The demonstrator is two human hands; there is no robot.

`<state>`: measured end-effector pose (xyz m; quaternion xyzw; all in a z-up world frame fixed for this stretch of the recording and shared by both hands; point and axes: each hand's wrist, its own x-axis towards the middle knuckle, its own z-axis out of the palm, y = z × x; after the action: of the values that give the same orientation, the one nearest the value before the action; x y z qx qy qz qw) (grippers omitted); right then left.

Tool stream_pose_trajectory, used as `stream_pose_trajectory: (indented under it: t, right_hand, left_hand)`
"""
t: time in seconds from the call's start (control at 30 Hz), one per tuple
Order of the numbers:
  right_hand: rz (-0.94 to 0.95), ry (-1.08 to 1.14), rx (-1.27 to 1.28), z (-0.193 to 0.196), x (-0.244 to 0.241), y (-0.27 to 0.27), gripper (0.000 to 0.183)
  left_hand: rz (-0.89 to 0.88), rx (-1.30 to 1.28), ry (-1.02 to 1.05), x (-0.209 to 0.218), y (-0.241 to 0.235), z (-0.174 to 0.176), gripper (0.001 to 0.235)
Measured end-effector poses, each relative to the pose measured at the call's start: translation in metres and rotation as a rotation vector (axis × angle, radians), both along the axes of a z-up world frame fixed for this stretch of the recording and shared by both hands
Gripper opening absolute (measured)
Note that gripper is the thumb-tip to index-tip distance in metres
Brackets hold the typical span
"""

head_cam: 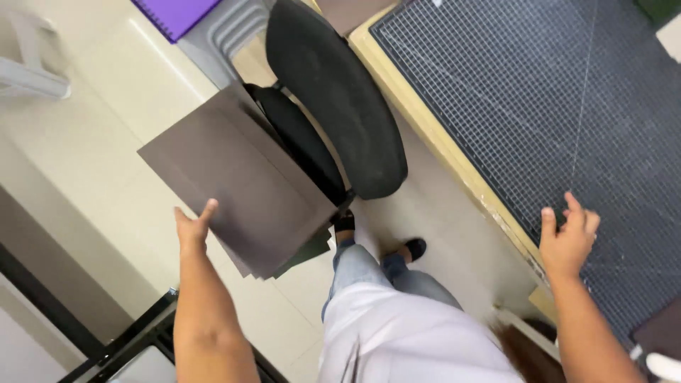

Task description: The person places a brown sheet on a cutting mat, then positions two white sheets side by side on it. They use a roller to press the white sheets onto the brown sheet, then insert a narrow strip between them and smooth the edges to complete the assembly.

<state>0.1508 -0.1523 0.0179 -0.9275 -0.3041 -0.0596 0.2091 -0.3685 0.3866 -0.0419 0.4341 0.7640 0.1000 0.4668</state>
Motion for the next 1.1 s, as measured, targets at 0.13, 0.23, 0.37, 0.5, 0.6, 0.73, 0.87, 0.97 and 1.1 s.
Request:
stream_pose_trajectory:
  t: [0.13, 0.23, 0.37, 0.5, 0.6, 0.73, 0.87, 0.97, 1.1]
  right_hand:
    - [-0.084, 0.017, -0.034, 0.0, -0.009, 0.011, 0.05]
    - [-0.162, -0.037, -0.057, -0.004, -0.02, 0.013, 0.051]
    - [-0.211, -0.041, 0.032, 0.001, -0.033, 0.025, 0.054]
    - [-0.194, -0.035, 0.077, 0.005, -0.054, 0.028, 0.056]
    - [-0.373, 0.231, 0.135, 0.023, -0.07, 0.03, 0.061]
    - [-0.541, 0.383, 0.136, 0.046, -0.09, 0.022, 0.058]
    - [-0.653, 0.368, 0.199, 0.041, -0.107, -0.002, 0.052]
    - [-0.682, 0.342, 0.197, 0.039, -0.111, -0.011, 0.052]
    - [-0.678, 0.339, 0.17, 0.052, -0.114, 0.001, 0.05]
  left_hand:
    - [-0.262, 0.828, 0.255, 0.055, 0.092, -0.094, 0.078]
    - [-0.627, 0.998, -0.098, 0.2, 0.095, -0.011, 0.045]
    - [-1.03, 1.157, -0.427, 0.385, 0.1, 0.029, 0.035]
    - [-1.298, 0.916, -0.303, 0.507, 0.088, 0.014, 0.054]
    - [-1.254, 0.928, -0.144, 0.566, 0.099, -0.025, 0.062]
    - [-1.325, 0.667, -0.102, 0.589, 0.092, -0.021, 0.064]
    - [-1.251, 0.751, -0.084, 0.579, 0.07, 0.006, 0.041]
    - [-1.18, 0.842, -0.072, 0.575, 0.078, 0.001, 0.033]
    - [-1.186, 0.949, -0.053, 0.578, 0.088, 0.016, 0.022]
